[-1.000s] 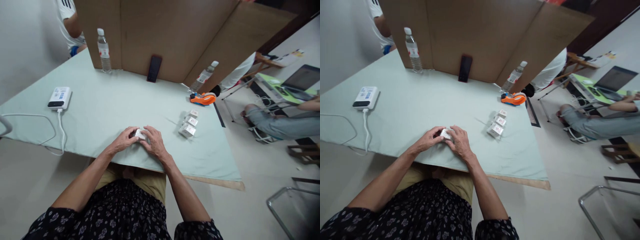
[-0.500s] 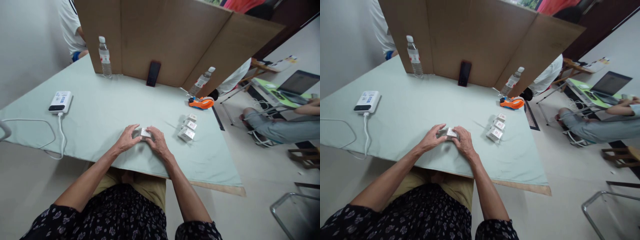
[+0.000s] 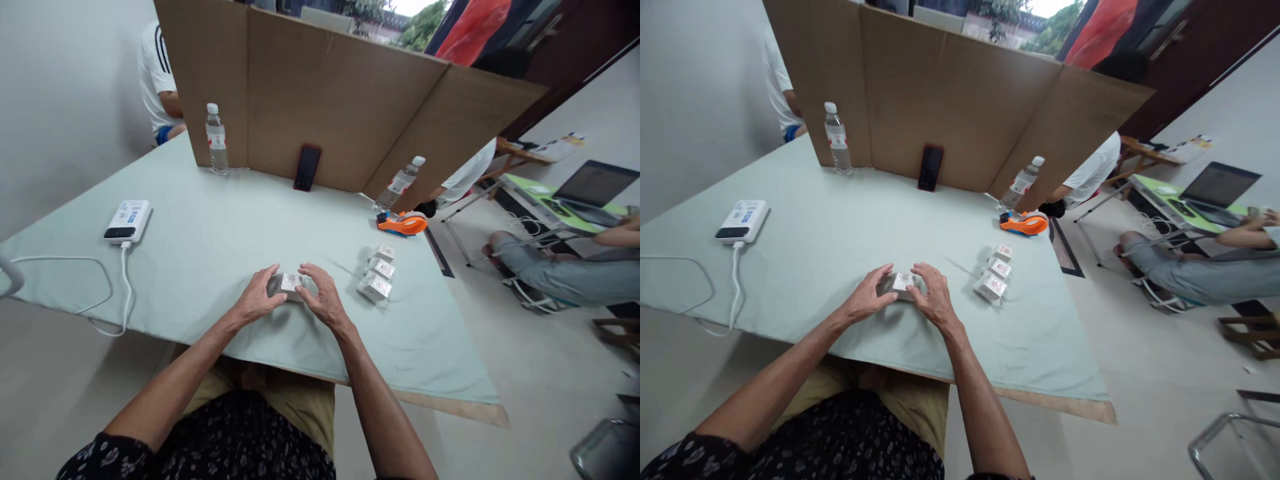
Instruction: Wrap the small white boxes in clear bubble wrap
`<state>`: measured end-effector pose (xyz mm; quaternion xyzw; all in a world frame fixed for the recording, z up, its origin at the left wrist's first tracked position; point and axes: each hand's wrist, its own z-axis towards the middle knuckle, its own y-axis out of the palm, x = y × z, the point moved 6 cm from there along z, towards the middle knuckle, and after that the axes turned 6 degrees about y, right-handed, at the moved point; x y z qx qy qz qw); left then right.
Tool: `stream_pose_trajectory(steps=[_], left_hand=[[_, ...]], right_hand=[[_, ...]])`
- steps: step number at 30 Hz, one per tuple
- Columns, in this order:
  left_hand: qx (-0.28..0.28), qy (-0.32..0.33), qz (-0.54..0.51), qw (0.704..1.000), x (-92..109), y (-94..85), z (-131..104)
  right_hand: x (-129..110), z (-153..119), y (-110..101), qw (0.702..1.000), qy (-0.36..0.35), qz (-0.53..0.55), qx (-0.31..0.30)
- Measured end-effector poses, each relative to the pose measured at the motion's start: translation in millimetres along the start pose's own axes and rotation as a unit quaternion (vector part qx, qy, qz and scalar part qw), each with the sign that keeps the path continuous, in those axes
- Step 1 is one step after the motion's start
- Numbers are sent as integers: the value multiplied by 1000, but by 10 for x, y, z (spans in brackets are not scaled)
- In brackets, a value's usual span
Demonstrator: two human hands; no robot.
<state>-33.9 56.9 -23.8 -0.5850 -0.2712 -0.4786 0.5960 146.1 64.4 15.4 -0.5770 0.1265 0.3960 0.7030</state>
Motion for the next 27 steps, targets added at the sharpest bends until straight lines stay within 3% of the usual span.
stream_pose_trajectory(steps=[4,11,27], left_hand=[[-2,-7,9,1000,23,28,34],[17,6,21,1000,2,41,49],[12,-46,-16,999,69,108,182]], right_hand=[[-4,109,51,1000,-10,-26,-6],[-124,195,105,996,-50,-62,43],[-90,538,115,1000,9,-20,11]])
